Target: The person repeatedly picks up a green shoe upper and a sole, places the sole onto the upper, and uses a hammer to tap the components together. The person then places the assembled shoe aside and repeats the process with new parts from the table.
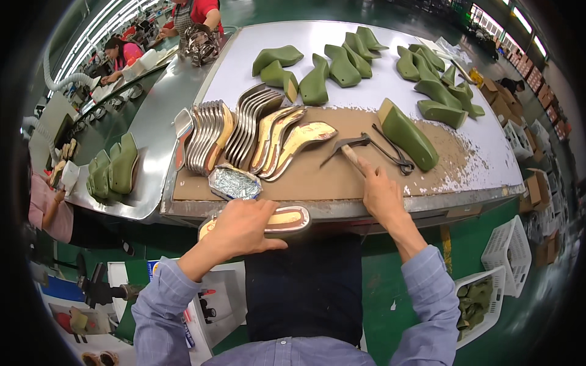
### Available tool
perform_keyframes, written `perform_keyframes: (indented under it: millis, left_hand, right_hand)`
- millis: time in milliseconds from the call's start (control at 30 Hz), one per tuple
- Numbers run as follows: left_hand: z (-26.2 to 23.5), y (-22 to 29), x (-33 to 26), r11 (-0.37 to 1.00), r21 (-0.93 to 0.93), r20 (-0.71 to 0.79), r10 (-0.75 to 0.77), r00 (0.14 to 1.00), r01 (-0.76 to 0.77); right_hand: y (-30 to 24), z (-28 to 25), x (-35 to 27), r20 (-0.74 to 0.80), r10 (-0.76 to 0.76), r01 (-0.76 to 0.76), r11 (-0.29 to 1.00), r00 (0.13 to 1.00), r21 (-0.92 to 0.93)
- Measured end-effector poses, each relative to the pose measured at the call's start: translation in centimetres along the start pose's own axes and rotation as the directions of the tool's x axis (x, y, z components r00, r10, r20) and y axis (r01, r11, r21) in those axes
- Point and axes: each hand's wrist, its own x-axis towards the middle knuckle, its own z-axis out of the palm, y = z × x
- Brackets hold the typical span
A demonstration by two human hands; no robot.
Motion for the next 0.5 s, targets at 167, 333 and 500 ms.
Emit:
perform_keyframes:
  millis: [167, 333, 500]
  left_hand:
    - [0.5, 0.2, -0.5, 0.997, 0.061, 0.011, -0.04, 0.999, 0.039]
    - [0.9, 0.5, 0.0, 0.998, 0.06, 0.014, -0.019, 1.0, 0.018]
    - [-0.3, 0.8, 0.9, 0.997, 0.055, 0.184, -0.059, 0.981, 0.05]
  right_hand:
    - [-5.1, -6.9, -6.4, -0.118, -0.071, 0.126, 0.807, 0.99, 0.576]
    - [-7.1, -7.7, -9.8, -0.153, -0.31, 0.344, 0.783, 0.938, 0.519]
    - [-5.4, -5.4, -6.0, -0.26, -0.299, 0.338, 0.934, 0.918, 0.118]
